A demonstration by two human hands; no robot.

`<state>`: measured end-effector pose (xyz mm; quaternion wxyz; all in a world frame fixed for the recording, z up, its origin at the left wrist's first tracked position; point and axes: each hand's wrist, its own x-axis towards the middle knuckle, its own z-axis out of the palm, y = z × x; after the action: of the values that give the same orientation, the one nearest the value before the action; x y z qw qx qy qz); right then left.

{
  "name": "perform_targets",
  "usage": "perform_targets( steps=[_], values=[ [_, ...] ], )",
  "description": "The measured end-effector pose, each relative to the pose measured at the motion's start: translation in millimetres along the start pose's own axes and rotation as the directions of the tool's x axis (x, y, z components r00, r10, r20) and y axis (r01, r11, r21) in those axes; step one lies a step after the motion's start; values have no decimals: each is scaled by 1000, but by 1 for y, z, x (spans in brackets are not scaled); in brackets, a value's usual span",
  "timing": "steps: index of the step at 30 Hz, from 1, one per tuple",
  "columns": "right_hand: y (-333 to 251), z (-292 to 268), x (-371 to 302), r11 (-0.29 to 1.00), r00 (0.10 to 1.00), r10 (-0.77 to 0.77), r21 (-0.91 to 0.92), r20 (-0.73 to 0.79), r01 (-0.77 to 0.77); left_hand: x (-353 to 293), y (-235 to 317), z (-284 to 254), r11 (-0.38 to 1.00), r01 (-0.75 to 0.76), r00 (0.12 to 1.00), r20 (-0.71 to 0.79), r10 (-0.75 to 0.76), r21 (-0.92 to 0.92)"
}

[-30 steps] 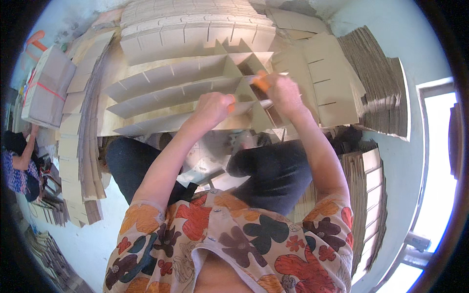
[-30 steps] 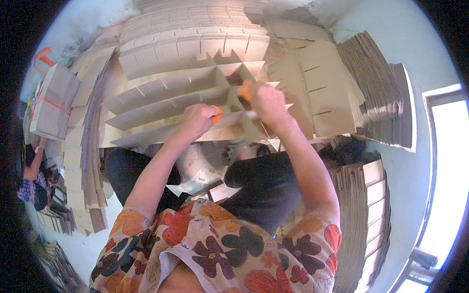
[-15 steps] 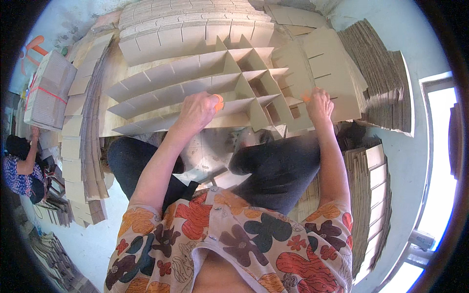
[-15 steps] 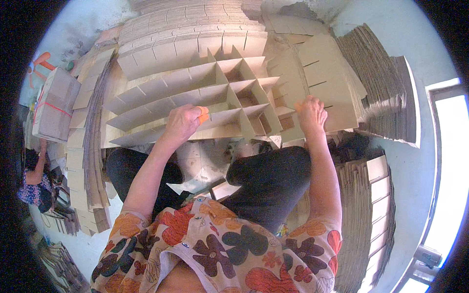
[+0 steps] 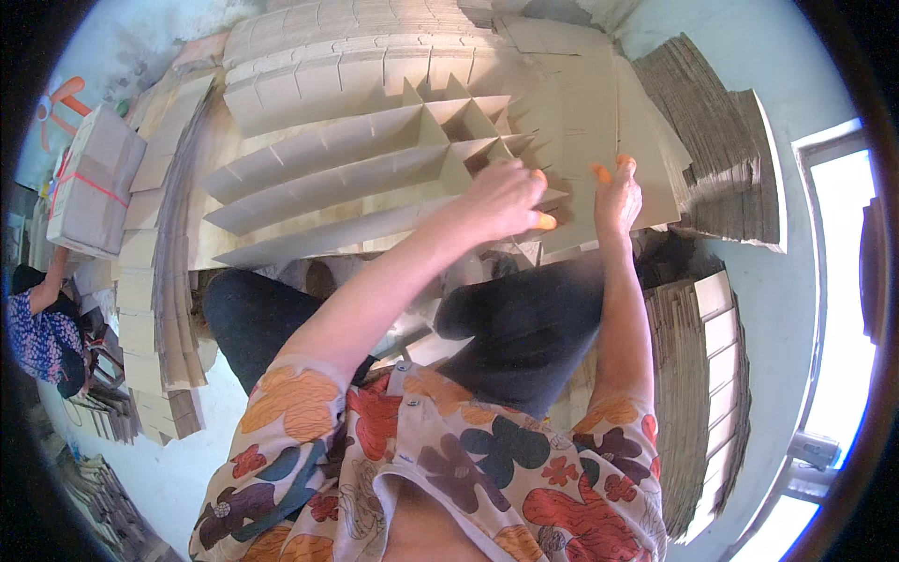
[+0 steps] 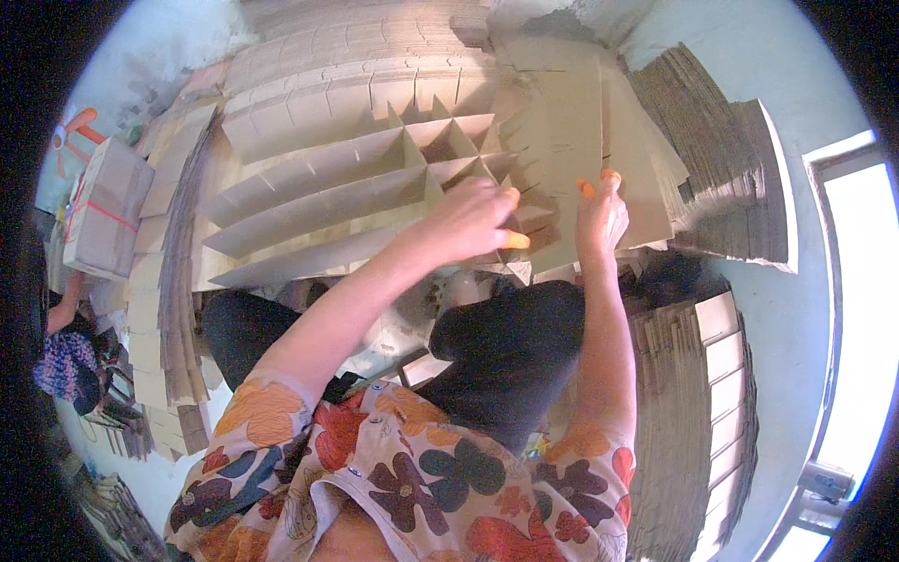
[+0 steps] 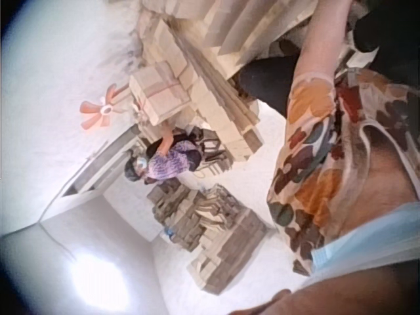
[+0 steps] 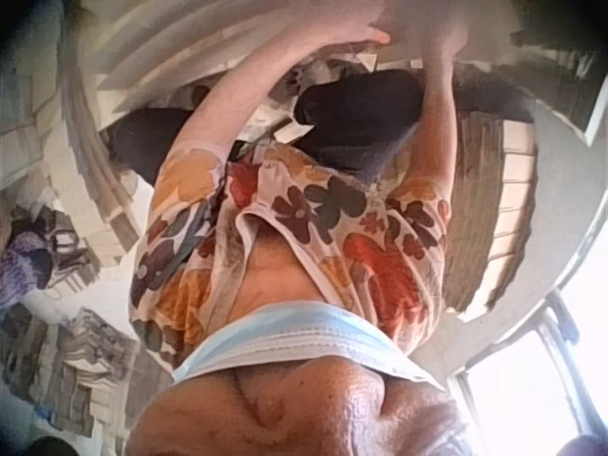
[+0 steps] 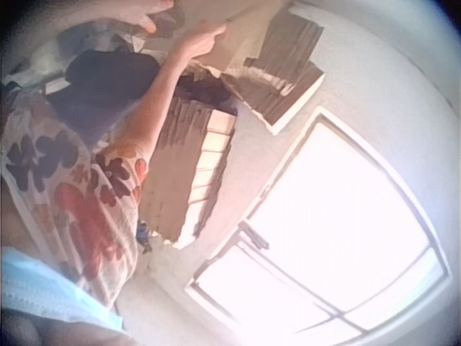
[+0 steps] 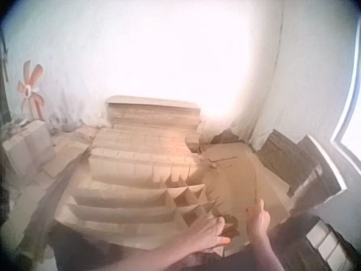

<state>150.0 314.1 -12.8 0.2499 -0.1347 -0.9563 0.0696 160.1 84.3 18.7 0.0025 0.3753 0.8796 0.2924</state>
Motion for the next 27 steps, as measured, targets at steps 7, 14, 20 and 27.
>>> perform_targets(
  steps=[7, 14, 20, 27],
  values=[
    [-13, -68, -6, 948, 942, -174, 211, -287, 239, 65, -10, 51, 997, -62, 994, 87, 58, 35],
    [-29, -96, -2, 946, 933, -126, 244, -337, 215, 68, -40, 50, 999, -53, 996, -67, 54, 14],
    [-58, -123, 0, 906, 977, -148, 376, -150, 195, -55, -36, -37, 990, 118, 900, -413, -140, -79],
    [-133, -107, -20, 791, 910, -400, 542, 110, 282, -151, -58, -45, 930, 351, 911, -271, -312, 108]
  ],
)
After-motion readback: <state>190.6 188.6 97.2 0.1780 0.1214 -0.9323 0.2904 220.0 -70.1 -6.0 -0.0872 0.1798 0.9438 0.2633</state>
